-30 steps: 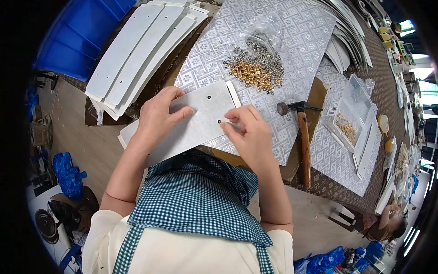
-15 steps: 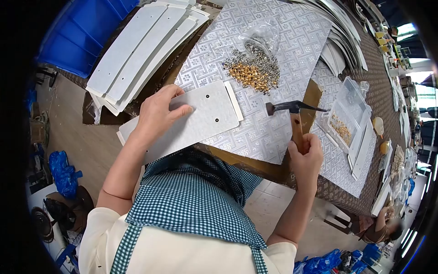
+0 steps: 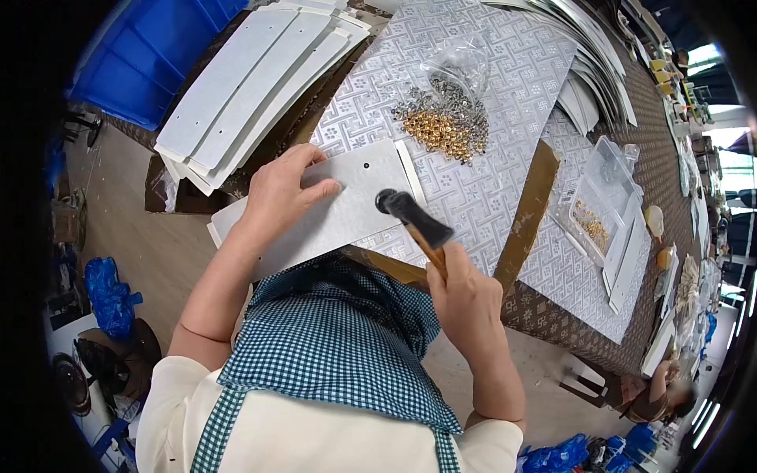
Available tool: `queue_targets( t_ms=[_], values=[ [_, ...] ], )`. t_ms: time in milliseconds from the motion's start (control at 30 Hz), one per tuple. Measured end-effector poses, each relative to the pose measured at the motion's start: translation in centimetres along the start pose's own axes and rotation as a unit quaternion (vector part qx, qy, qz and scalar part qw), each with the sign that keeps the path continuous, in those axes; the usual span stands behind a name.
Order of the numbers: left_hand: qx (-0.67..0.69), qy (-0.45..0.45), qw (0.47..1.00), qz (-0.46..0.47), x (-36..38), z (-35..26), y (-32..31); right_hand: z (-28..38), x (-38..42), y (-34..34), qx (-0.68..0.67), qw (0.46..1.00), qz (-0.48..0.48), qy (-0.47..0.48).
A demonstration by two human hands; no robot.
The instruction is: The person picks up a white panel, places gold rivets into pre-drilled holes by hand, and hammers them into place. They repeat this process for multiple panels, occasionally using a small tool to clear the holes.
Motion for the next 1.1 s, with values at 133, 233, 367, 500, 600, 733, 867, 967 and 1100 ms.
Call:
queue_targets(
  t_ms=[133,233,367,500,600,733,867,967,1100],
  values=[
    [0.001,0.0,1.0,0.001,0.1,-0.1,0.0,1.1,1.5,3.5,-0.195,0.939,-0.283,-0.009],
    [-0.007,-0.018,1.0,-0.005,0.0,0.1,0.0,1.3,2.1,5.0,-0.345,0.859,-0.343,0.16],
    [-0.003,-0.028,1.0,-0.012,0.1,0.3,-0.1,0.4,1.4,0.5,-0.063,0.979,-0.177,0.084],
    [0.002,-0.038,0.999,-0.02,0.1,0.5,-0.2,-2.3,0.3,-1.2,-0.03,0.999,0.018,-0.014],
    [0.008,-0.023,1.0,-0.015,0.1,0.2,0.0,-4.8,-0.2,0.6,-0.094,0.989,0.013,-0.115],
    [0.096,-0.002,0.995,0.02,-0.4,0.3,1.0,-8.9,-0.2,0.5,0.082,0.986,-0.117,-0.086],
    [0.373,0.03,0.927,-0.01,0.0,-1.0,2.5,-8.1,0.2,0.8,-0.04,0.971,-0.232,-0.045],
    [0.604,0.023,0.793,-0.073,0.3,-2.9,2.1,-4.4,0.2,-0.3,-0.345,0.928,-0.138,0.015],
    [0.699,-0.001,0.715,0.009,1.2,-2.3,0.6,0.5,0.1,-2.7,-0.364,0.93,-0.05,0.034]
  ],
)
Point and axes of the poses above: each hand's wrist, its own x-axis away from the middle knuckle, its own y-axis out of the back of the hand, z = x × y, the point moved 2 cm from there along -x, towards the middle knuckle, and after that the axes turned 11 degrees about x, right-handed, at the moved point
